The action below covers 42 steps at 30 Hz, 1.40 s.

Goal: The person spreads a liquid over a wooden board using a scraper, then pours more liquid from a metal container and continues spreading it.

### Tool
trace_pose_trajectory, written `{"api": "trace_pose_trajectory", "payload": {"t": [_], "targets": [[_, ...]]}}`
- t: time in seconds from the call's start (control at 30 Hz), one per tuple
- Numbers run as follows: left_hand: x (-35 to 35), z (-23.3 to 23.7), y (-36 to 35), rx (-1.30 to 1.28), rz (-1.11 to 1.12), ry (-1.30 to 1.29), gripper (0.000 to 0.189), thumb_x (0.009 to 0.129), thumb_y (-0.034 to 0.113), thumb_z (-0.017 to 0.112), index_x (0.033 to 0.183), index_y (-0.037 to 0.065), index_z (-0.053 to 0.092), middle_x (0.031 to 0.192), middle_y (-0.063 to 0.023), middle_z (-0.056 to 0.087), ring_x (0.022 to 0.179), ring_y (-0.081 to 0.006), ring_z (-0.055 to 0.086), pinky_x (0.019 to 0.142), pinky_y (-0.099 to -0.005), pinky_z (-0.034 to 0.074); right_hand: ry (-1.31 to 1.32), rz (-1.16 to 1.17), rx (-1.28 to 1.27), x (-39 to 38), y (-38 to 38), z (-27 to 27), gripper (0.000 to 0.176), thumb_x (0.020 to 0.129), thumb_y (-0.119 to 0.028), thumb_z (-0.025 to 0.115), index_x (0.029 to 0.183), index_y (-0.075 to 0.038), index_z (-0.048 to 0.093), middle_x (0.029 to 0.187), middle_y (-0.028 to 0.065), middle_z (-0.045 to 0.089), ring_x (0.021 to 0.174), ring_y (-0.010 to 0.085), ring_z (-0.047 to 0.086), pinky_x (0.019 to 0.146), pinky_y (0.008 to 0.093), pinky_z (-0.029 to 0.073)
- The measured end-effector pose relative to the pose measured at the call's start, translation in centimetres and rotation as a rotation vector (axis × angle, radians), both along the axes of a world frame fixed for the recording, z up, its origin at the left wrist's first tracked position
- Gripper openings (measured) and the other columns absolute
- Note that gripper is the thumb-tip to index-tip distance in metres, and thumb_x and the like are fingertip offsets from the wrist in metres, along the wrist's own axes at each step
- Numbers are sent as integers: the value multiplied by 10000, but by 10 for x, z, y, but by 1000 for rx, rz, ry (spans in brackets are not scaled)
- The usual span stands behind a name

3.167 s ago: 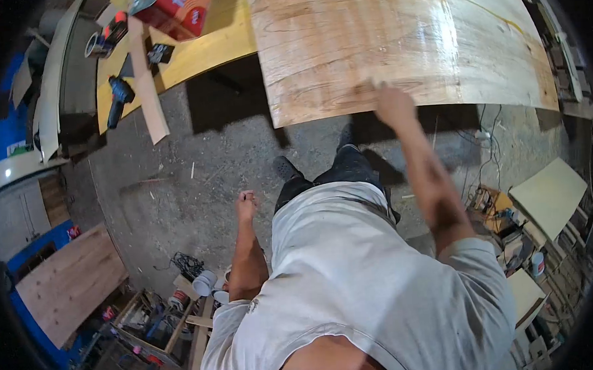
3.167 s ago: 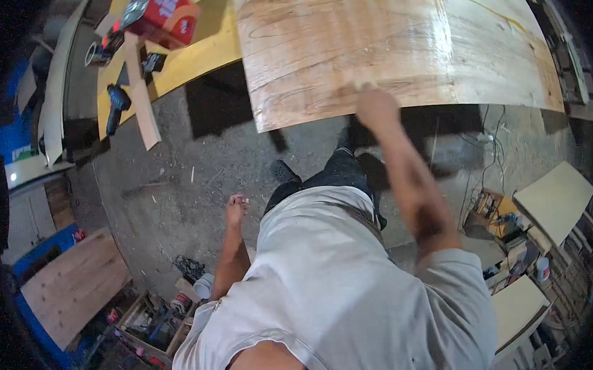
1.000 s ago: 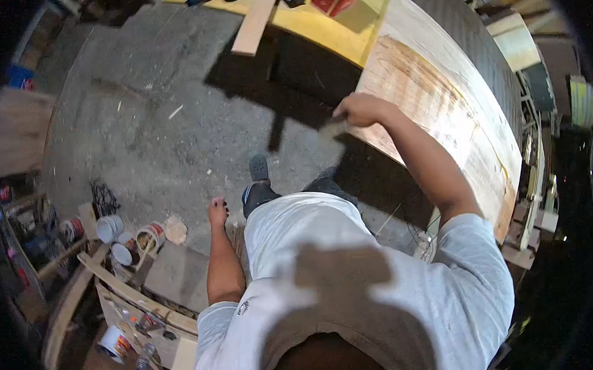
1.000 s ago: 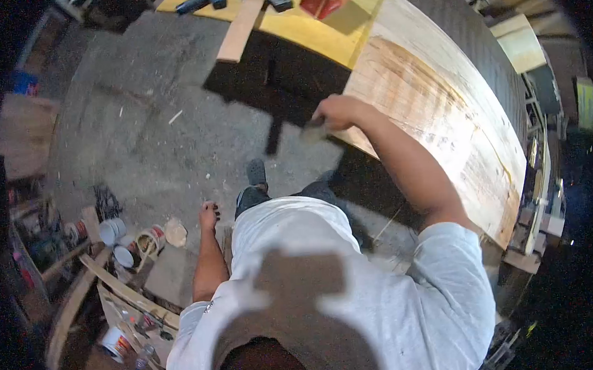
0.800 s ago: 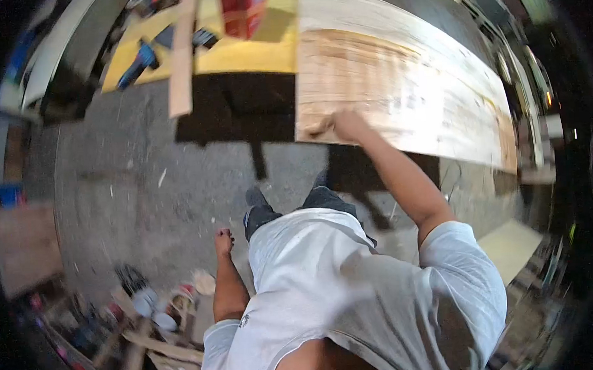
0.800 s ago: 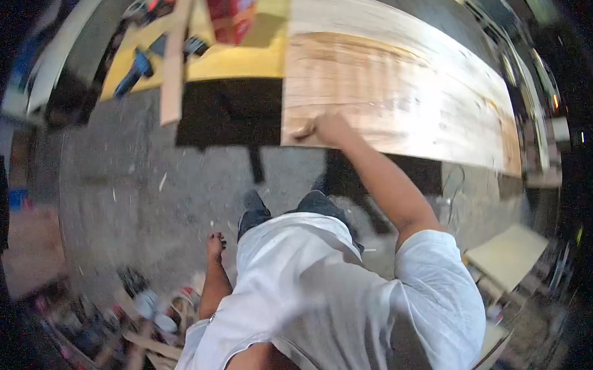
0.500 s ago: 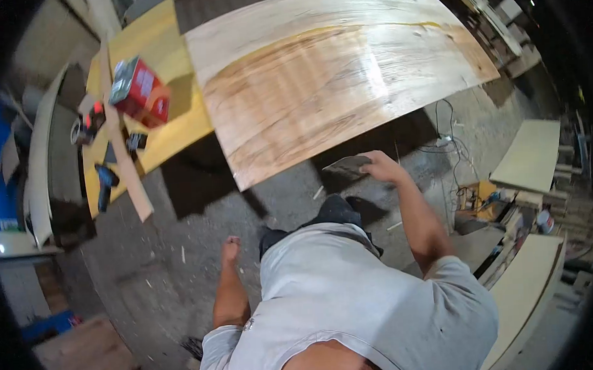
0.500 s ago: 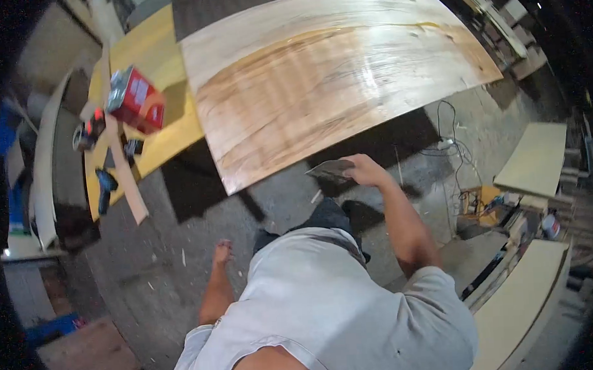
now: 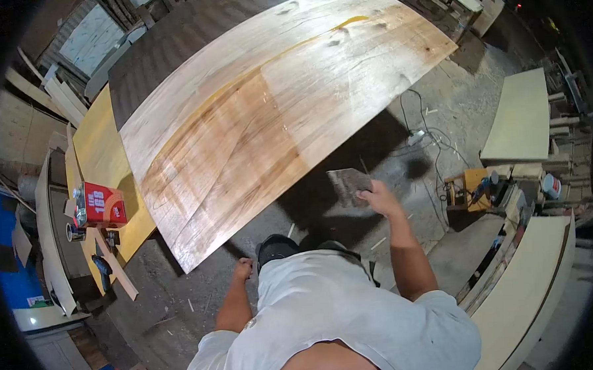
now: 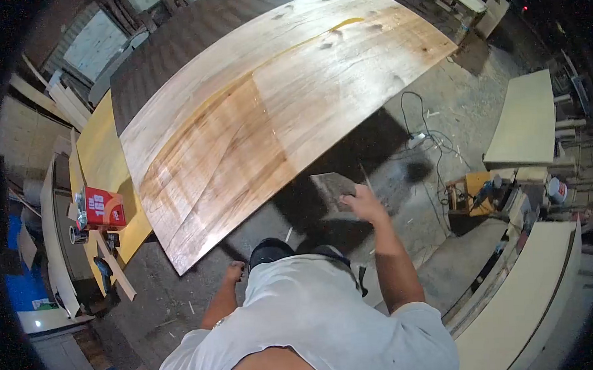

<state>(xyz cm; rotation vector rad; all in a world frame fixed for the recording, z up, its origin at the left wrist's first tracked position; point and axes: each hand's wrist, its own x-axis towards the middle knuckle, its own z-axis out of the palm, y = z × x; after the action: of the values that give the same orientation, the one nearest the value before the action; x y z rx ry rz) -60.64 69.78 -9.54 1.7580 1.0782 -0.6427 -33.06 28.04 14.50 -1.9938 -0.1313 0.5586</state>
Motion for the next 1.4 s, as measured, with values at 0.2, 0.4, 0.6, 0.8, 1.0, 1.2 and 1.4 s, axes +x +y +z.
{"api": "trace_pose_trajectory", "payload": {"t": [0.2,0.4,0.6,0.8,1.0,1.2,1.4], "targets": [[9,-5,-4,-74,260,-73,274,866,292,546,925,35,619,687,-74,595,528,-175,566,443,-324,466,-9,240,137,95,74,3,310,807,-82,600,1098,26,594,924,77,661,828,119,552,785,289,451],[62,-26,-9,-116,94,142,305,857,285,523,933,6,621,830,-103,646,615,-237,621,466,-361,495,-208,516,91,145,121,42,274,808,10,575,1065,-49,651,954,94,673,861,181,603,778,293,469],[96,-32,-28,-195,261,222,254,879,187,464,1045,131,648,941,-80,658,733,-214,632,538,-365,501,-331,614,-9,229,107,54,324,772,37,582,1027,-136,684,992,130,668,898,269,635,769,330,495],[98,-65,-66,-287,431,137,249,867,148,500,1095,94,583,941,-110,638,749,-247,638,547,-423,531,-555,616,-171,349,105,69,328,729,25,586,984,-145,702,927,123,679,816,293,645,740,349,509],[141,-34,-128,-160,487,181,204,883,234,518,1019,102,593,812,-79,641,586,-227,620,467,-365,519,-901,614,-483,514,99,55,329,770,-13,542,1005,-184,696,937,100,678,847,302,633,744,401,505],[138,-21,-216,-221,608,-82,192,877,278,530,983,118,541,846,-49,595,636,-192,610,503,-355,505,-743,598,-682,576,137,41,250,823,-158,524,1048,-119,626,878,184,653,808,356,627,717,469,492],[202,54,-251,-225,1018,58,239,875,310,517,1023,124,544,890,-58,589,741,-198,603,593,-342,476,-807,520,-665,570,214,2,257,797,-126,491,1023,-106,611,795,214,648,753,397,642,669,497,510]]}}
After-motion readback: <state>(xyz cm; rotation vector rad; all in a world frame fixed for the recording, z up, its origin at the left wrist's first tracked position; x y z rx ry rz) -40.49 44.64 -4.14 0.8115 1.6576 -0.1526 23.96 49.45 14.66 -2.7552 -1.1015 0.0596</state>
